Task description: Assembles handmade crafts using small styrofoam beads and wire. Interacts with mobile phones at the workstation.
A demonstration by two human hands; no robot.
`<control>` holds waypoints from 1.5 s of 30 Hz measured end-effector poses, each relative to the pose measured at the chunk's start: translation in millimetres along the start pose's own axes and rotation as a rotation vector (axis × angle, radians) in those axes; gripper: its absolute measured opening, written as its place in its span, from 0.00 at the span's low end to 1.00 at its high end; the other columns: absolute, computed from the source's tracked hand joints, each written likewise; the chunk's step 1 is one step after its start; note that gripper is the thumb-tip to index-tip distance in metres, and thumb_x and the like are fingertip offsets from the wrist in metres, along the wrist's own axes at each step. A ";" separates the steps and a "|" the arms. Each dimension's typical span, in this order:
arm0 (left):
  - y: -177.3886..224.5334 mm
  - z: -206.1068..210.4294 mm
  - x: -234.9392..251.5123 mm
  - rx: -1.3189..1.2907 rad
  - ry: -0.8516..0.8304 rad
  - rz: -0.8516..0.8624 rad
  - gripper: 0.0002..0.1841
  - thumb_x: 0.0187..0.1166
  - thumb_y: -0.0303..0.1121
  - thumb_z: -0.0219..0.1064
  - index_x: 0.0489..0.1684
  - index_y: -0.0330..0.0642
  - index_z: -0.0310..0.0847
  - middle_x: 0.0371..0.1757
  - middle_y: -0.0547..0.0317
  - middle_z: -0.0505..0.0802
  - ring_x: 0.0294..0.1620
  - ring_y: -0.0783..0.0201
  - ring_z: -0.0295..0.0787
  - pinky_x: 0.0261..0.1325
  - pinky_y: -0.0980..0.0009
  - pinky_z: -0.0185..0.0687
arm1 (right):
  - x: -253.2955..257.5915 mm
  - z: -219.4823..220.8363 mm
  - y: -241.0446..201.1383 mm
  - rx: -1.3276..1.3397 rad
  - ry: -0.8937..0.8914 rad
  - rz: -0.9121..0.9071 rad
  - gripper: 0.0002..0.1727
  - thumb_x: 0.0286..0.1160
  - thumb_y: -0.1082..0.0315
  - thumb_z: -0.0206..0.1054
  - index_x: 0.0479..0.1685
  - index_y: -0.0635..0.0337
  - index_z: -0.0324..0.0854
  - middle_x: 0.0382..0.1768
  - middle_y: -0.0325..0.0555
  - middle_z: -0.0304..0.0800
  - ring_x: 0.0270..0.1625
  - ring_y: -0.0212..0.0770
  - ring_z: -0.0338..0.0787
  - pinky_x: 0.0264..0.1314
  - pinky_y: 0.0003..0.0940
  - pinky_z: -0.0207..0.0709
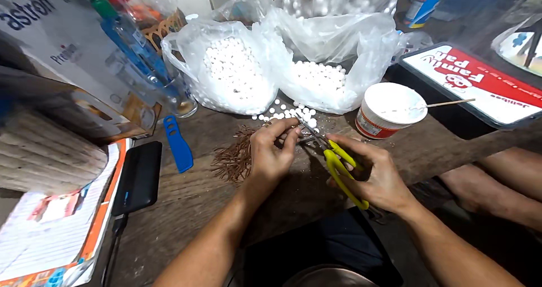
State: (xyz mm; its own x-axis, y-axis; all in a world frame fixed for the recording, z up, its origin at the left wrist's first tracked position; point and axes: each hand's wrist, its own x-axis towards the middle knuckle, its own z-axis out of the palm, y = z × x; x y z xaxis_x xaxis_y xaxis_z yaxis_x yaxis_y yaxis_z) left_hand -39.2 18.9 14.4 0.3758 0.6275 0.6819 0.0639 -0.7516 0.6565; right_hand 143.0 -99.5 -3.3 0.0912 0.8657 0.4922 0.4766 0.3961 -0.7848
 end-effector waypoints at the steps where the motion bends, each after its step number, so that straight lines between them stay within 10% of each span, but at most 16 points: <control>1: -0.5 0.0 -0.1 0.007 -0.002 0.008 0.07 0.76 0.21 0.68 0.45 0.28 0.89 0.35 0.54 0.92 0.33 0.77 0.89 0.41 0.82 0.87 | 0.2 0.0 0.0 0.006 -0.002 0.004 0.38 0.62 0.52 0.79 0.69 0.71 0.81 0.43 0.35 0.88 0.37 0.13 0.78 0.39 0.08 0.74; 24: 2.3 -6.3 2.2 0.032 -0.015 -0.072 0.07 0.77 0.22 0.68 0.46 0.30 0.91 0.37 0.55 0.94 0.33 0.79 0.89 0.41 0.84 0.85 | -5.8 -6.7 -4.7 0.096 0.085 0.000 0.21 0.69 0.70 0.69 0.60 0.74 0.83 0.36 0.30 0.91 0.34 0.11 0.84 0.39 0.09 0.80; 30: 13.2 -7.8 9.8 -0.195 -0.026 -0.382 0.06 0.76 0.19 0.70 0.46 0.31 0.87 0.35 0.62 0.95 0.29 0.78 0.91 0.36 0.81 0.89 | -19.9 -22.4 -9.2 -0.564 -0.056 -0.043 0.28 0.68 0.52 0.69 0.60 0.65 0.90 0.47 0.59 0.94 0.46 0.53 0.94 0.47 0.49 0.86; 35: 9.7 -9.9 11.0 -0.301 -0.044 -0.457 0.07 0.77 0.17 0.68 0.48 0.34 0.88 0.42 0.62 0.95 0.35 0.73 0.94 0.43 0.75 0.93 | -28.4 -59.9 4.4 -0.171 0.186 0.125 0.10 0.69 0.58 0.73 0.35 0.54 0.89 0.31 0.25 0.89 0.34 0.16 0.85 0.39 0.14 0.81; 37: 11.1 -7.5 12.2 -0.304 -0.062 -0.429 0.08 0.75 0.16 0.69 0.47 0.34 0.88 0.42 0.63 0.95 0.36 0.74 0.94 0.45 0.76 0.92 | -26.0 -79.1 15.4 0.002 0.375 0.257 0.03 0.69 0.68 0.70 0.31 0.49 0.82 0.22 0.18 0.84 0.24 0.15 0.82 0.31 0.14 0.80; 42: 26.2 9.5 21.5 -0.283 -0.082 -0.370 0.09 0.72 0.14 0.70 0.43 0.35 0.89 0.40 0.67 0.95 0.38 0.79 0.92 0.46 0.80 0.89 | -1.8 -111.0 28.0 0.104 0.542 0.234 0.18 0.81 0.70 0.62 0.69 0.60 0.76 0.27 0.24 0.82 0.21 0.20 0.79 0.26 0.17 0.78; 45: 34.9 20.1 28.8 -0.288 -0.091 -0.352 0.09 0.72 0.14 0.70 0.43 0.35 0.90 0.39 0.67 0.95 0.38 0.79 0.92 0.47 0.81 0.89 | 10.0 -113.5 22.0 0.058 0.525 0.113 0.10 0.85 0.70 0.60 0.53 0.60 0.86 0.31 0.26 0.87 0.25 0.19 0.82 0.29 0.15 0.79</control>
State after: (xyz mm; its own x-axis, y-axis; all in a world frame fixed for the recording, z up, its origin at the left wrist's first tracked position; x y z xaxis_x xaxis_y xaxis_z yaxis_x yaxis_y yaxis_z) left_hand -7.5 6.7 50.5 0.4579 0.8042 0.3789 -0.0525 -0.4010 0.9146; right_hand 253.6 -116.9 27.1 0.5710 0.6399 0.5142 0.3908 0.3389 -0.8558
